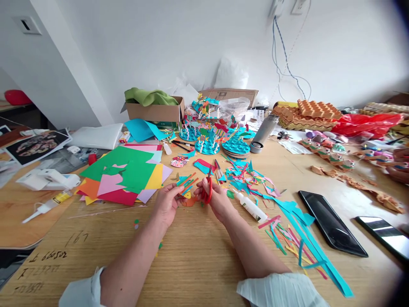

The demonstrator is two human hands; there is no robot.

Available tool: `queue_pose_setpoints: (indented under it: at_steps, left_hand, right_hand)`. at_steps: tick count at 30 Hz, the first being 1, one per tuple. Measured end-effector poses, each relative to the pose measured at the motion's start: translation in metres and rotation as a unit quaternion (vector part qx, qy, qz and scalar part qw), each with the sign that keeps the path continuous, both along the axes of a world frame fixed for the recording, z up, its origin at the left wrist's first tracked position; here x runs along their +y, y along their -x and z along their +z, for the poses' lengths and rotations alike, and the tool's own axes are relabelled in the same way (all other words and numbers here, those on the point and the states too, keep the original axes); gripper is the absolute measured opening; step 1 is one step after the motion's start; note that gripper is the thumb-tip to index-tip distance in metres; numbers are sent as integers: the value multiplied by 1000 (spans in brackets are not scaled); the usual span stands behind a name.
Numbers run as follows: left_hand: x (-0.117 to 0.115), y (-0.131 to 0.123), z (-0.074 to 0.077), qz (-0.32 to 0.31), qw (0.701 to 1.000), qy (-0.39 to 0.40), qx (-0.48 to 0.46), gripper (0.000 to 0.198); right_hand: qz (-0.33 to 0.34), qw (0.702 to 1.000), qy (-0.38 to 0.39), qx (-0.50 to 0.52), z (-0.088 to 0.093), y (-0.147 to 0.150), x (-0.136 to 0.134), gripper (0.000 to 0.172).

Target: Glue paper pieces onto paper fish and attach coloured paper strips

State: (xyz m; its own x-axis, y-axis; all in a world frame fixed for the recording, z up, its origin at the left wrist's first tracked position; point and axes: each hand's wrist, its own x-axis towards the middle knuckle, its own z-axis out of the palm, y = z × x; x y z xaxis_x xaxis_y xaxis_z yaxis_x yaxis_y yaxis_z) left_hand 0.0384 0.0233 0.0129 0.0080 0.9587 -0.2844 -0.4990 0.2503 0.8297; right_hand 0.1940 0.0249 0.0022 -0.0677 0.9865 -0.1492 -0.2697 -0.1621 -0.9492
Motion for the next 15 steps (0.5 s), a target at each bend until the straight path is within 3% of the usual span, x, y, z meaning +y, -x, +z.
queue_pose_setpoints:
  at_steps: [4, 10, 15]
  left_hand:
    - [3, 2, 0, 68, 997, -5, -23, 24]
    - [3, 2, 1, 111, 993, -16, -34, 27]
    - [4, 3, -1, 123, 992, -29, -14, 29]
  right_hand:
    - [27, 971, -80, -223, 2, 3, -6, 47]
    - [51, 834, -223, -503, 5, 10, -18, 38]
    - [48, 760, -221, -610, 7, 11, -22, 34]
